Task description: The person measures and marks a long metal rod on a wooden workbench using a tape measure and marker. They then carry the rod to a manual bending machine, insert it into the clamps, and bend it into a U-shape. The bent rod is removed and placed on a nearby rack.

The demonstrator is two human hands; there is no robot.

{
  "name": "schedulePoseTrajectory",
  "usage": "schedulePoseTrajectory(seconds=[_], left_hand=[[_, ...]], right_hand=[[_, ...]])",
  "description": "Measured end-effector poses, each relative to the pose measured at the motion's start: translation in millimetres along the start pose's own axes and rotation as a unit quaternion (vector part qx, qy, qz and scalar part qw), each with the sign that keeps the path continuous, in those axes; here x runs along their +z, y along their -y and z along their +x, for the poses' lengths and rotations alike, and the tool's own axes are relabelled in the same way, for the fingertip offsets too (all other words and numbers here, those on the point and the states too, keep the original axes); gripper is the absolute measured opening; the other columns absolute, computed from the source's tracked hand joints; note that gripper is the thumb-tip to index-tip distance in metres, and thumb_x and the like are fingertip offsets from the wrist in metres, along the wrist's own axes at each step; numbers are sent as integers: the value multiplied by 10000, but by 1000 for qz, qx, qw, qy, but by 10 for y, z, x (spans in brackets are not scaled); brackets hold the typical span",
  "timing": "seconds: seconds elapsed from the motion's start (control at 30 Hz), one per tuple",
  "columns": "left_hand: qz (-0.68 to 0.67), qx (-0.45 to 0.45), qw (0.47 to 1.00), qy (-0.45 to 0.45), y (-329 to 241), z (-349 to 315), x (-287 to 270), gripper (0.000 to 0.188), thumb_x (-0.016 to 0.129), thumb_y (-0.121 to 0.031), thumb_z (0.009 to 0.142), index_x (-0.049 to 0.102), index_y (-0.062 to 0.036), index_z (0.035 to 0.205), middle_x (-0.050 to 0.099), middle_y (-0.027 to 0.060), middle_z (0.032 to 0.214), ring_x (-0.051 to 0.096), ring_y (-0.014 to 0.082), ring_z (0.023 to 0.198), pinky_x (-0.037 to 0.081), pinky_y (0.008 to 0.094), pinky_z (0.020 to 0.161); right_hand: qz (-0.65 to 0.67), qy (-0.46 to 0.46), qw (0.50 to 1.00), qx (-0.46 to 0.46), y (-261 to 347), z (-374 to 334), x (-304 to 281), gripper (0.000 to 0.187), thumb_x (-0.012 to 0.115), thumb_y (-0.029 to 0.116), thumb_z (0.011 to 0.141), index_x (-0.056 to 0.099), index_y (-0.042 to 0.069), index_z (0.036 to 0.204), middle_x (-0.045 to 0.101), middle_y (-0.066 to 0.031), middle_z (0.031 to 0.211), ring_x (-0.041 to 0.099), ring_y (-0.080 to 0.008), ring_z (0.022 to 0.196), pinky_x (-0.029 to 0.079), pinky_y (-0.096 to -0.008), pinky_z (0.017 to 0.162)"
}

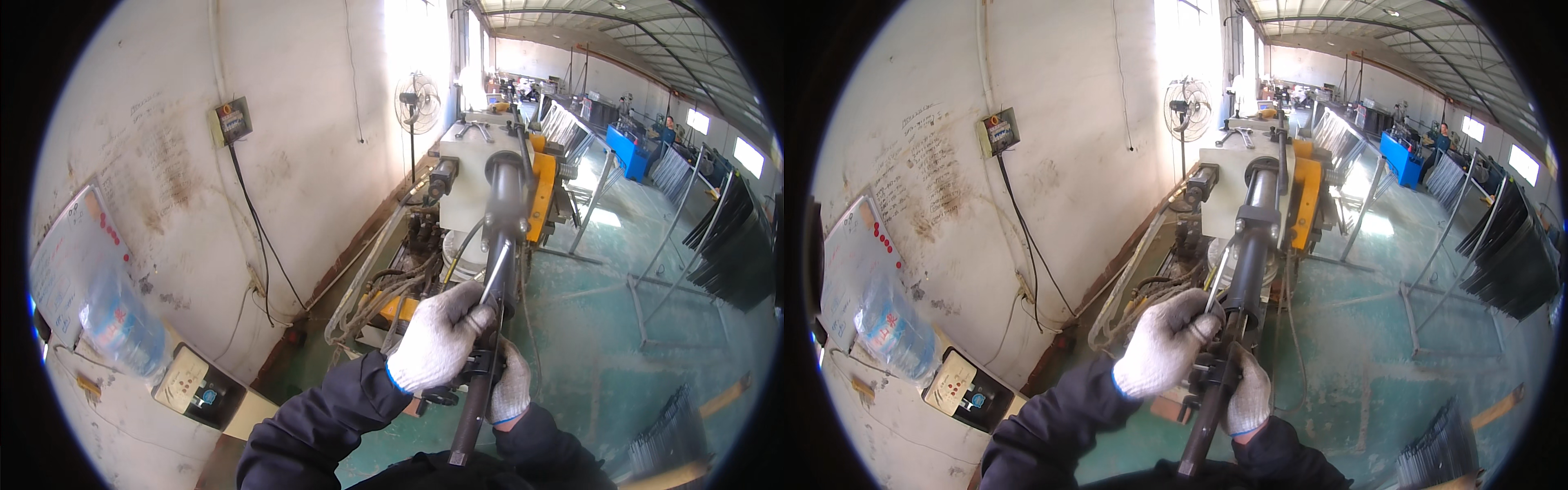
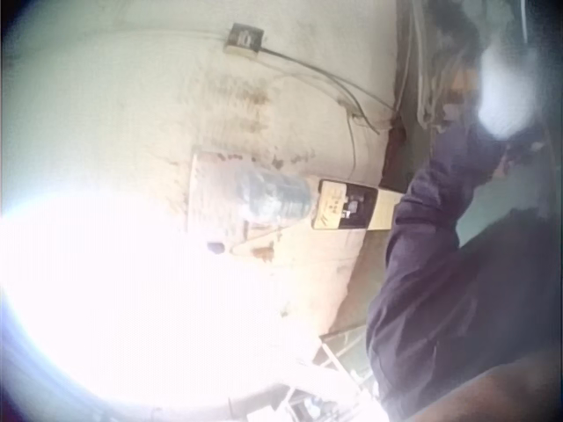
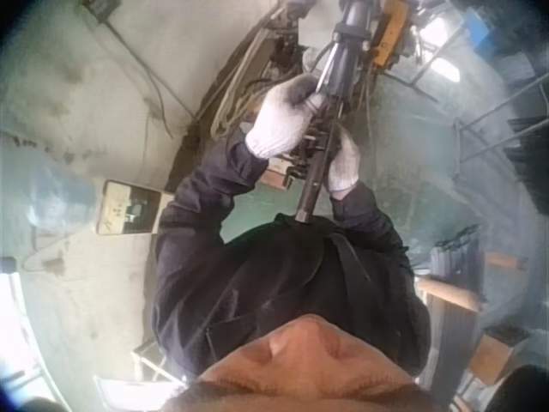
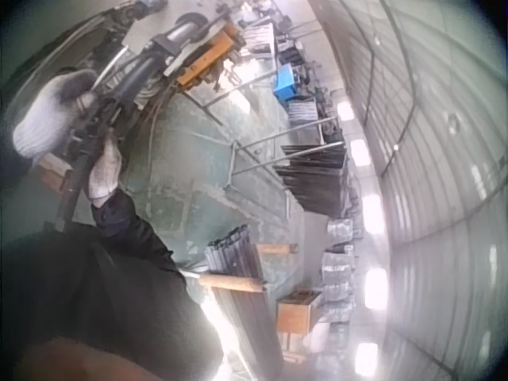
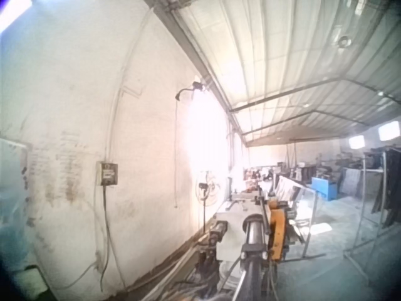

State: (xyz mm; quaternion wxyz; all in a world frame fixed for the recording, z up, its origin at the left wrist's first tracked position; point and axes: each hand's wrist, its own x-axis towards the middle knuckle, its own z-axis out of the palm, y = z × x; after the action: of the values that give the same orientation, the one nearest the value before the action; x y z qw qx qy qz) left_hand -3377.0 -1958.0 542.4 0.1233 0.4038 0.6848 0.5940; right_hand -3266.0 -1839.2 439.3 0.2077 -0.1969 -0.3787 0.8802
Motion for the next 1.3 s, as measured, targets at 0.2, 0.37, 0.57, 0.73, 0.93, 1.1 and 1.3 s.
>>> schedulePoseTrajectory(seconds=[0.2,0.37,0.57,0.73,0.93,1.1,1.3], left_hand=[[-49,74,995,38,165,-47,-54,117,739,-99,1148,750,9,1192,717,34,950,650,107,891,576,317,832],[-114,37,993,13,269,-294,-53,120,749,-101,1144,756,10,1189,706,48,986,648,132,939,582,337,889],[-109,76,991,5,334,-195,-73,176,730,-174,1183,738,-4,1230,693,12,977,630,105,911,546,289,830],[-190,-82,978,-31,476,89,-30,241,660,-239,1228,737,-20,1292,689,-3,999,577,87,796,494,284,729],[-177,-174,969,15,157,254,-28,289,659,-214,1217,750,7,1379,702,4,992,596,90,877,510,288,787],[-95,-5,995,-7,252,122,23,235,708,-126,1174,752,48,1326,747,45,1054,639,123,981,566,330,924],[-78,47,996,22,152,-227,34,132,743,-105,1153,750,13,1212,669,39,965,596,122,914,543,314,857]], right_hand=[[80,3,996,28,-10,31,-7,453,500,431,1228,684,25,1307,791,-151,1080,770,-322,850,639,-482,743],[71,8,997,33,1,12,16,456,500,424,1223,688,22,1330,791,-155,1054,770,-319,828,652,-488,733],[88,28,994,57,-48,97,-84,435,498,392,1219,703,20,1313,798,-162,1036,779,-318,830,666,-484,745],[94,36,992,70,-60,111,-129,433,486,384,1224,707,21,1312,819,-187,1071,798,-324,843,683,-468,753],[88,34,993,65,-73,133,-157,446,483,400,1226,699,21,1321,831,-198,1109,806,-334,858,685,-465,743],[32,12,999,24,-31,73,-77,471,494,445,1218,688,34,1338,823,-176,1097,800,-339,853,686,-505,722],[47,-7,998,32,-38,53,-48,480,507,464,1206,691,39,1334,806,-159,1075,797,-331,866,678,-535,709]])
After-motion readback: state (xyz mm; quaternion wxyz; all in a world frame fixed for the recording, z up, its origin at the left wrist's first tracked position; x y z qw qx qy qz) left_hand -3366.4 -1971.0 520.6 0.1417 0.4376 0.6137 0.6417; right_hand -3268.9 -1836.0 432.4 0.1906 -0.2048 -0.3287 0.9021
